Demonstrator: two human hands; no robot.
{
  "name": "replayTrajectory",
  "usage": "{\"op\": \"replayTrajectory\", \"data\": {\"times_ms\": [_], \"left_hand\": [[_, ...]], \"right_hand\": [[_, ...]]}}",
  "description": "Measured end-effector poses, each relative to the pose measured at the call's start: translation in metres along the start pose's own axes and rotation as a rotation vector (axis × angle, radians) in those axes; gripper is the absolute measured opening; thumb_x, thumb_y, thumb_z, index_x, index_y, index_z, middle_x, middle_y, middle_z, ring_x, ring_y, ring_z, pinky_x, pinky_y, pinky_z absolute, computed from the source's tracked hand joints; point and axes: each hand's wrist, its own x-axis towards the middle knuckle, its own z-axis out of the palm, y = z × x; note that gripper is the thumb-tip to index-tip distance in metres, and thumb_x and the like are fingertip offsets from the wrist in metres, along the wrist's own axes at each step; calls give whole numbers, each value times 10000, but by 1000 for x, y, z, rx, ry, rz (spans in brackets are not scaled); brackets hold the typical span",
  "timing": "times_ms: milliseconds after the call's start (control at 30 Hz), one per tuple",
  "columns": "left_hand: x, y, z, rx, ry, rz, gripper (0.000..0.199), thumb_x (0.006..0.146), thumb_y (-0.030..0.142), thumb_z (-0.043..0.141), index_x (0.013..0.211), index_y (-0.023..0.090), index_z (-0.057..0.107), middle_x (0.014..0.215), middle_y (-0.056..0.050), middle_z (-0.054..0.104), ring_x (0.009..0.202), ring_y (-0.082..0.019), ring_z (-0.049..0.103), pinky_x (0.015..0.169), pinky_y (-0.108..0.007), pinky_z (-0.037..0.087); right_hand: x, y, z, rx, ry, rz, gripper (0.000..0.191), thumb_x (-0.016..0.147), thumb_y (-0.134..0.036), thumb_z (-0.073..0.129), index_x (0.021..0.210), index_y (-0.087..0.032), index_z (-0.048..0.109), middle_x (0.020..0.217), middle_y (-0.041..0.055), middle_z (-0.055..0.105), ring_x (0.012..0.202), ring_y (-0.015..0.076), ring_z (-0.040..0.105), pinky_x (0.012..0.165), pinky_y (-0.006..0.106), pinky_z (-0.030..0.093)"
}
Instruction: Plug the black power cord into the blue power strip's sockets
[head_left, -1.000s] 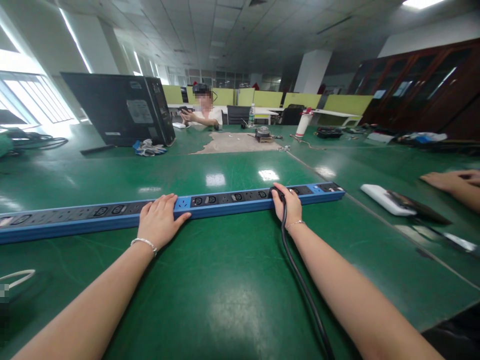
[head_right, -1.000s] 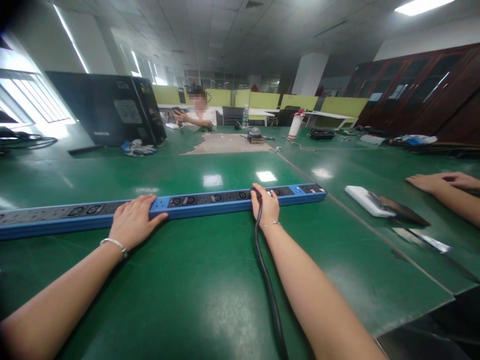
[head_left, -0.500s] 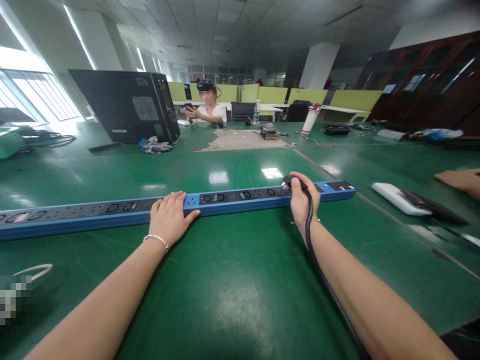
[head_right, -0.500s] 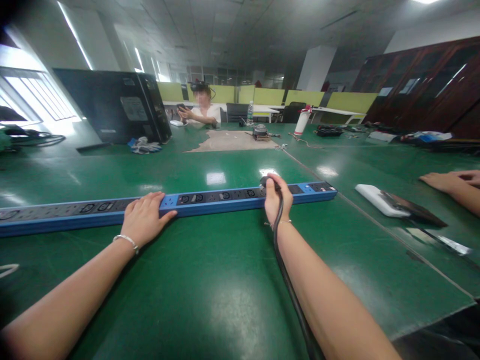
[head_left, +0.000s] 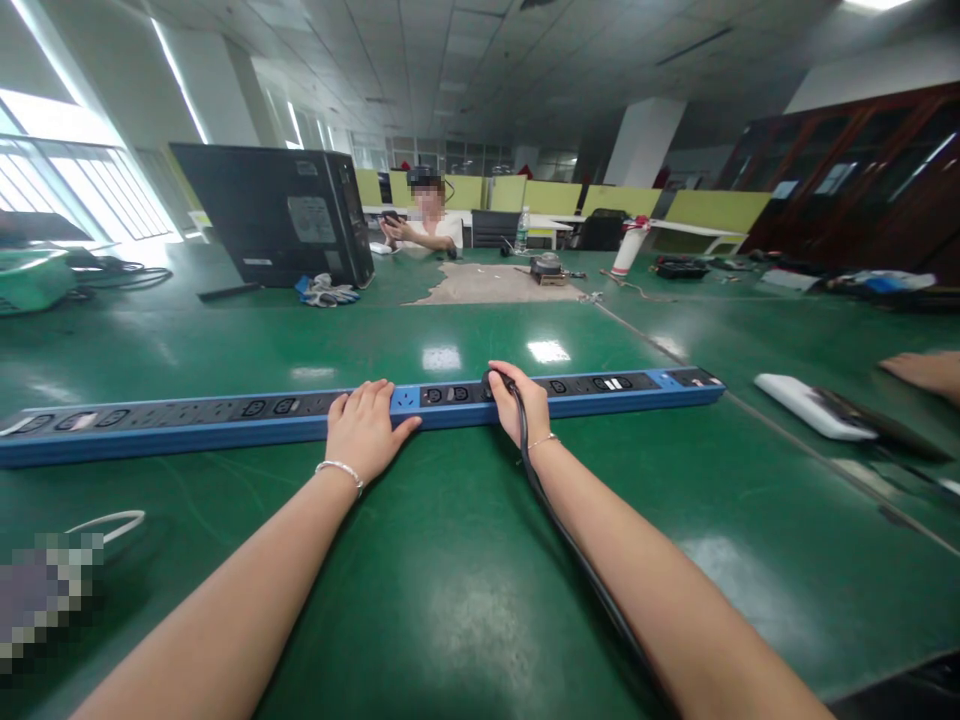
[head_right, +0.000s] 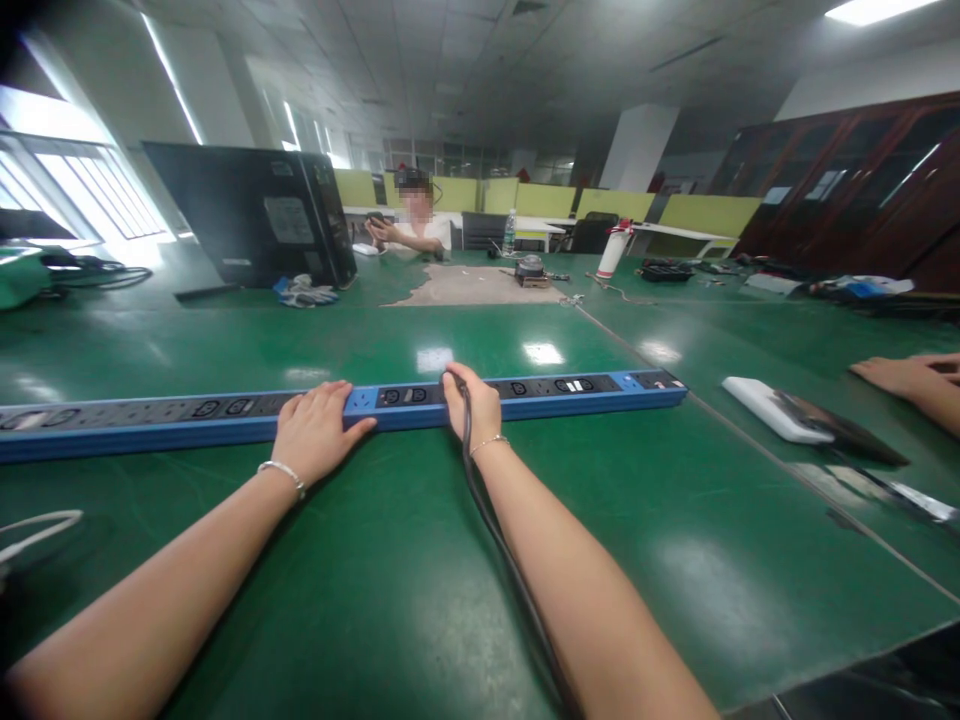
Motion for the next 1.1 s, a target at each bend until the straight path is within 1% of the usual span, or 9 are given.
{"op": "replayTrajectory", "data": {"times_ms": [200,367,500,600,667,800,867,967,1100], "left_hand": [[0,0,-1,-31,5,2,598,828,543,396,1289,165,435,1350,-133,488,1269,-271,387,1035,-445,246],[0,1,0,-30,-4,-2,605,826,547,398,1291,162,434,1357,-134,481,1272,-277,382,1035,-450,241],[-1,0,0,-17,15,6,596,831,541,406,1274,143,444,1349,-136,490,1263,-272,394,1029,-447,254],[-1,0,0,-15,13,6,591,834,539,408,1271,143,446,1347,-130,493,1263,-269,394,1030,-447,257],[-1,0,1,-18,7,5,596,831,548,405,1274,150,446,1352,-126,489,1265,-270,391,1035,-446,252],[-1,-1,1,-35,-3,-6,615,824,556,398,1295,161,430,1367,-124,472,1278,-274,375,1049,-448,232],[-1,-1,1,-42,-9,-11,620,822,557,395,1305,170,420,1372,-123,467,1282,-276,369,1052,-452,224],[-1,-1,1,-47,-5,-8,620,821,558,394,1304,171,421,1370,-127,468,1282,-280,368,1052,-452,220],[-1,-1,1,-57,-7,-10,628,821,562,391,1311,170,413,1370,-129,466,1283,-278,367,1055,-454,217]], "right_hand": [[0,-12,4,-109,-42,22,299,855,-350,475,1040,-223,673,986,22,716,867,167,672,828,264,504],[-2,-19,11,-332,-53,-53,288,864,-332,465,1052,-259,672,998,20,714,887,194,671,815,291,511],[-5,-17,16,-428,-53,-121,310,876,-304,438,1077,-230,662,1015,38,708,866,200,674,813,294,511],[-8,-15,18,-443,-49,-111,327,884,-312,424,1103,-218,647,1022,45,706,869,204,674,819,299,509],[-12,-13,17,-446,-34,-109,330,888,-310,419,1115,-215,638,1056,50,696,903,199,668,855,304,495],[-19,-11,13,-436,-51,-149,336,891,-276,411,1160,-217,604,1194,52,630,1046,186,616,992,356,406],[-21,-10,11,-433,-75,-156,349,889,-265,405,1189,-221,579,1231,51,605,1094,184,590,1028,393,362],[-23,-9,10,-428,-95,-165,372,876,-247,406,1218,-214,550,1264,55,581,1128,181,567,1038,405,338],[-22,-8,9,-419,-104,-175,375,855,-230,421,1205,-201,554,1254,61,590,1114,180,571,1011,373,358]]}}
